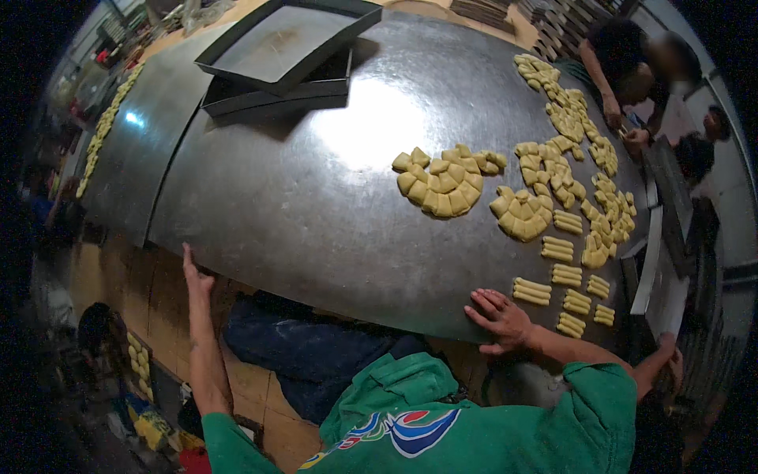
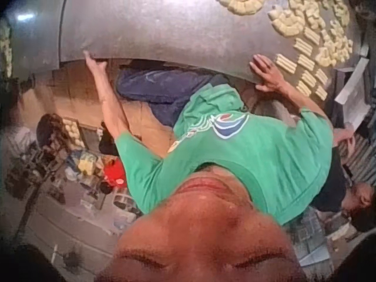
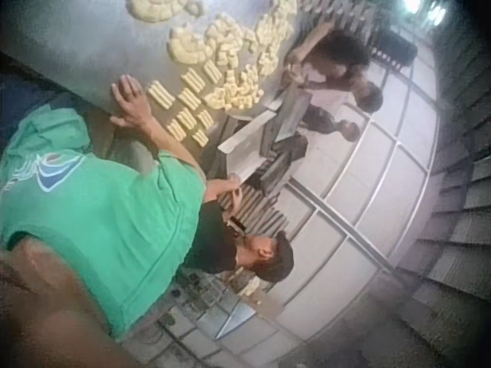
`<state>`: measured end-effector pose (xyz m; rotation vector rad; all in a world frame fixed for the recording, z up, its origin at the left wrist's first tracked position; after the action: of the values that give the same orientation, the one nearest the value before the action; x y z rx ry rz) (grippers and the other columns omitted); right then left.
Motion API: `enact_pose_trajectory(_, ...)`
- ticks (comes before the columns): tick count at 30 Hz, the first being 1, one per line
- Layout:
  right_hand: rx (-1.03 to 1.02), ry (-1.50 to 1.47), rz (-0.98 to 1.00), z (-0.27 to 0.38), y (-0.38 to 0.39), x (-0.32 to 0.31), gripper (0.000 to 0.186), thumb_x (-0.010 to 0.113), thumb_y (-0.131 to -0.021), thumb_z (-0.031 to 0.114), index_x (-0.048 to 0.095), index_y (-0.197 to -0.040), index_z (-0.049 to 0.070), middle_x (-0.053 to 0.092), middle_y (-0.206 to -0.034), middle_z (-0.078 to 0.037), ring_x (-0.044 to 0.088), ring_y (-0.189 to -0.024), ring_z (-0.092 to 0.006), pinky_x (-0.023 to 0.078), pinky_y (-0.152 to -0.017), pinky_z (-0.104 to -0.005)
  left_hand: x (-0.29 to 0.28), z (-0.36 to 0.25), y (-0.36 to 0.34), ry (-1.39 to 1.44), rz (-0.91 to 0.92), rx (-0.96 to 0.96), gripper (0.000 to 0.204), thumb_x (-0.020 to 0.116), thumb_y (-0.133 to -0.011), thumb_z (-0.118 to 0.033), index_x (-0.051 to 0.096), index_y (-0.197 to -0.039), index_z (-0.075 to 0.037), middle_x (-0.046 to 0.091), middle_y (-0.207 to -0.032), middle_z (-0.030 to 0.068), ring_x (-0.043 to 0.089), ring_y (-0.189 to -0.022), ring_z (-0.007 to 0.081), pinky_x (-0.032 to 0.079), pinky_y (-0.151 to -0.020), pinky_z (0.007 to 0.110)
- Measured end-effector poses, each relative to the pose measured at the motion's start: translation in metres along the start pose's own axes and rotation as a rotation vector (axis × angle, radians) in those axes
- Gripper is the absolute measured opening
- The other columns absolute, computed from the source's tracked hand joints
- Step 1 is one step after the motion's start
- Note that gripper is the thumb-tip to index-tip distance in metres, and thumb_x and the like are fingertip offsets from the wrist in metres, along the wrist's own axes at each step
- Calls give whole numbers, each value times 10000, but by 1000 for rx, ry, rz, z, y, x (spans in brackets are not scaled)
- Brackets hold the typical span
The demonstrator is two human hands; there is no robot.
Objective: Shape strips of bread dough into crescent or bun shapes.
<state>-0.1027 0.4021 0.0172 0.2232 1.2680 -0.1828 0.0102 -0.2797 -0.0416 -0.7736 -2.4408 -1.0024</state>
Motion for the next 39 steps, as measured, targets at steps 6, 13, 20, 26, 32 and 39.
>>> enact_pose_trajectory(6, -3, -31, -19, -4, -10, 1, 866, 611, -747, 586, 424, -1419, 71, 333, -1474, -207, 346, -1345, -388, 305, -1107, -506, -49, -9, -34, -219, 89, 242, 582, 474, -986, -461, 413, -1415, -73, 475, -1394, 105, 486, -1228, 293, 371, -1060, 431)
enact_pose_trajectory(13, 34, 13, -6, 0, 2, -1, 850, 565, -781, 628, 422, -1418, 82, 328, -1479, -198, 335, -1353, -385, 294, -1116, -505, -21, -5, -12, -195, 254, -16, 558, 437, -1003, -430, 398, -1425, -67, 454, -1411, 98, 465, -1250, 283, 374, -1054, 436)
enact_pose_trajectory(20, 44, 35, -11, 1, 2, 1, 852, 565, -782, 625, 419, -1417, 76, 320, -1479, -211, 337, -1350, -391, 292, -1117, -509, -16, -5, -7, -212, 322, -7, 525, 450, -1001, -395, 414, -1419, -80, 461, -1413, 58, 436, -1290, 251, 332, -1094, 425)
enact_pose_trajectory(26, 39, 68, 10, 5, 1, 2, 872, 602, -761, 602, 407, -1425, 70, 305, -1491, -214, 337, -1349, -404, 293, -1118, -505, -23, -6, -13, -149, 261, -2, 507, 458, -991, -401, 431, -1397, -98, 464, -1399, 52, 449, -1261, 249, 351, -1070, 425)
enact_pose_trajectory(32, 70, 24, 2, 5, 0, 2, 871, 608, -761, 600, 407, -1432, 83, 319, -1485, -204, 350, -1341, -399, 308, -1099, -518, -17, -6, -4, -177, 258, 15, 520, 452, -990, -414, 418, -1409, -108, 453, -1401, 59, 434, -1271, 252, 341, -1074, 439)
enact_pose_trajectory(39, 31, 11, -19, 4, -1, -3, 986, 711, -631, 543, 395, -1435, 68, 319, -1490, -187, 346, -1342, -389, 314, -1103, -507, -34, -3, -13, -176, 410, -81, 510, 481, -979, -414, 464, -1379, -98, 516, -1342, 73, 493, -1223, 264, 378, -1052, 442)
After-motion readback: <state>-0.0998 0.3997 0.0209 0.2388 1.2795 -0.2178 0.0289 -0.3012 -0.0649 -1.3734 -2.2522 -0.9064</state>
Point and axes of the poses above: each hand's wrist, its own y-axis away from the middle knuckle, its own x-axis out of the palm, z = x × y, the point moved 2 cm from there along -y, towards the middle knuckle
